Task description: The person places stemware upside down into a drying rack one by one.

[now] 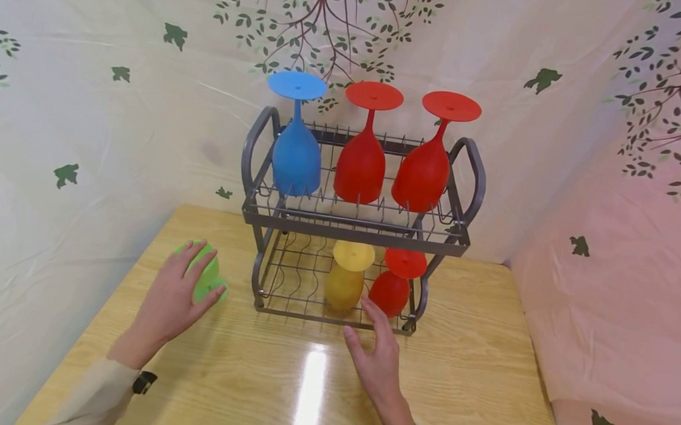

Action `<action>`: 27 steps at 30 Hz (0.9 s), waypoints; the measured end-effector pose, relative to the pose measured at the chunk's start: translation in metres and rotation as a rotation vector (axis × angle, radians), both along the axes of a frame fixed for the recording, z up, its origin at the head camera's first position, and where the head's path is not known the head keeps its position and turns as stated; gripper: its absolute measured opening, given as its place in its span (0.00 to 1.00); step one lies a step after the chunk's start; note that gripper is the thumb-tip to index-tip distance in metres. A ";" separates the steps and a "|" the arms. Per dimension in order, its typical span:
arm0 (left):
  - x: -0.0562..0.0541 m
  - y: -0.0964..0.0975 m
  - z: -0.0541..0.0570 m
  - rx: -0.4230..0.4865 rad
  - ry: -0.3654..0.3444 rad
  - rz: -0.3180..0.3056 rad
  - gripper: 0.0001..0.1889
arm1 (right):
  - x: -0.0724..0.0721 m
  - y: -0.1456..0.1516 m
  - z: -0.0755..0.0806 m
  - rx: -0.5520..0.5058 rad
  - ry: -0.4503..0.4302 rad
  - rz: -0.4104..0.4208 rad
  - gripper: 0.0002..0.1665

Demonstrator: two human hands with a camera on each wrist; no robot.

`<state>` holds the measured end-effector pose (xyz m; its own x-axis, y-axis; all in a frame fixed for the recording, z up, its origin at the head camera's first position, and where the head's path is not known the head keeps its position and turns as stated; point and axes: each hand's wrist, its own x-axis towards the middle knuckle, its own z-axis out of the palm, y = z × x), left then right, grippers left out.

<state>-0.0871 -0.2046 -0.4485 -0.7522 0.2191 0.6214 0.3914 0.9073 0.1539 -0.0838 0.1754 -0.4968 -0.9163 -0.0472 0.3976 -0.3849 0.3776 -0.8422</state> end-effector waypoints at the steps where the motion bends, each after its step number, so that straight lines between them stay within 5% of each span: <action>1: -0.001 -0.003 0.001 -0.009 -0.040 0.019 0.43 | 0.000 0.000 0.000 0.001 0.002 0.000 0.31; 9: -0.015 -0.016 0.009 -0.087 -0.318 0.150 0.42 | 0.001 0.001 0.001 0.012 -0.016 -0.006 0.31; 27: -0.035 -0.036 0.012 -0.159 -0.552 0.163 0.42 | 0.001 0.002 0.002 0.033 -0.051 0.007 0.31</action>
<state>-0.1226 -0.2410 -0.4365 -0.9864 0.1317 0.0984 0.1457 0.9775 0.1526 -0.0824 0.1774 -0.4951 -0.9348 -0.0664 0.3489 -0.3450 0.4029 -0.8477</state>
